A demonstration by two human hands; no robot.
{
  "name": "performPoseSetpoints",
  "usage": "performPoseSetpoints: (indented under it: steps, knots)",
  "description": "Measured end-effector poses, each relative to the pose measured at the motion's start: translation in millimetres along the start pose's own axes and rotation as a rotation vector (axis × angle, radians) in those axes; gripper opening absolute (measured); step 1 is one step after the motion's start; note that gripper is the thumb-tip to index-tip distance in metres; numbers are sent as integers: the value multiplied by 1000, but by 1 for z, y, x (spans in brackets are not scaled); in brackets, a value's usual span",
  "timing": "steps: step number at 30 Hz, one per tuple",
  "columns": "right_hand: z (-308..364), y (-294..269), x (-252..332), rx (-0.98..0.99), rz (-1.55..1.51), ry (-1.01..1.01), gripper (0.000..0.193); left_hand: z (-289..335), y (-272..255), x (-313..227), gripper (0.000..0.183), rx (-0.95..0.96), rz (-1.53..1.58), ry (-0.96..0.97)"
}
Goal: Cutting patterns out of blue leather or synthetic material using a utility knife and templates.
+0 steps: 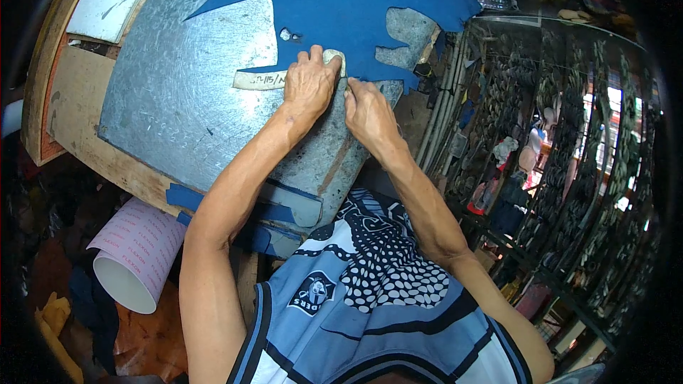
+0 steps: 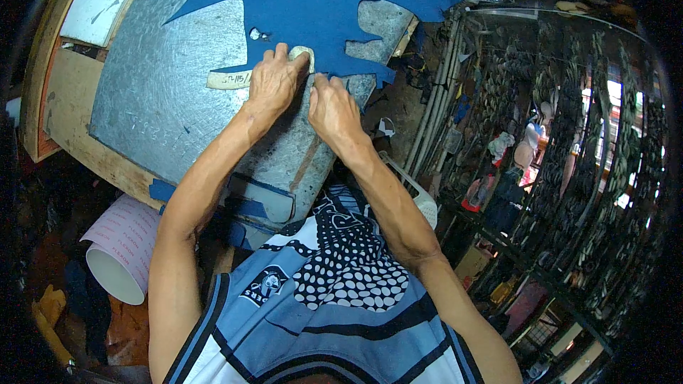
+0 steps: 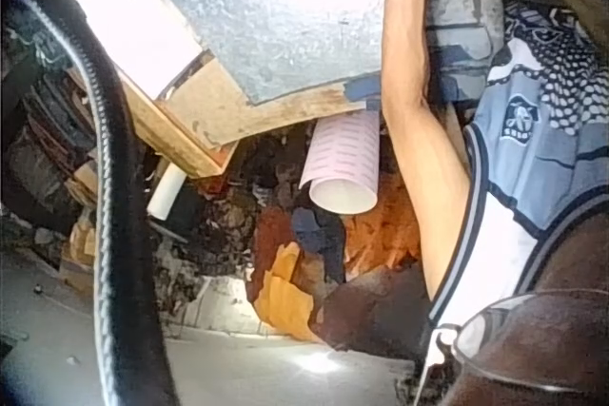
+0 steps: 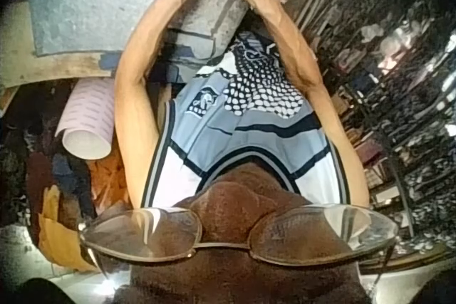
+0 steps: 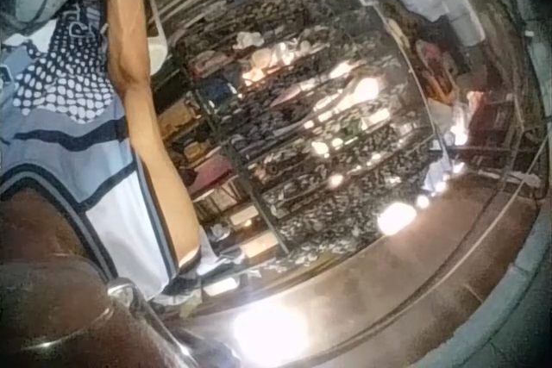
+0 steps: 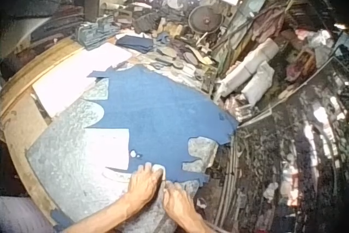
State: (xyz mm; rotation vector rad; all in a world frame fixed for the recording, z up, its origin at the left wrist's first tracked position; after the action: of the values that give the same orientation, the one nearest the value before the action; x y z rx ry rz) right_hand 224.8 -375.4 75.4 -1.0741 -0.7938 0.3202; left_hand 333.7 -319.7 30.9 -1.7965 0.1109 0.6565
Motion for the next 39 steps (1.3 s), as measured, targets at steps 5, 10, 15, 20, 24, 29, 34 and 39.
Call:
performPoseSetpoints:
  steps: [5, 10, 15, 20, 24, 29, 34, 39]
  knots:
    - [19, -1, 7, 34, 59, 92, 32, 1, -3, -2, 18, 12, -41, -16]
    - [16, 4, -17, -65, -14, -61, 33, 3, 0, 1, 24, 8, -32, -31]
    - [2, -19, -19, 197, -364, 61, 33, 24, -27, 45, 27, -130, 262, -260]
    - [-37, -48, 16, 92, -34, -228, 36, 91, -63, 93, 45, -261, -29, -630]
    - [-57, -14, 21, 255, 282, -507, 45, 103, -46, 84, 47, -386, 37, -578]
    - [-77, -6, 12, 348, 340, -704, 43, 98, -47, 83, 44, -490, 90, -728]
    - [-98, -19, 17, 389, 168, -900, 24, 119, -33, 107, 55, -834, 700, -1088]
    - [-197, -17, -12, 606, -381, -361, 23, 111, -12, 80, 84, -1317, 1159, -1178]
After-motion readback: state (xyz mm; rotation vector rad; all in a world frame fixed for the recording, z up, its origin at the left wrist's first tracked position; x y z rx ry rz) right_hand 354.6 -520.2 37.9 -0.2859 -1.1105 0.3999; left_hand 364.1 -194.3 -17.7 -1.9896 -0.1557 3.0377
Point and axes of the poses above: each hand's wrist, its own z-axis away from the middle knuckle, its own y-axis out of the palm, x = y × z, the point moved 5 cm from there along -z, towards the middle knuckle, and after that the axes turned 8 degrees about y, right-handed, at the moved point
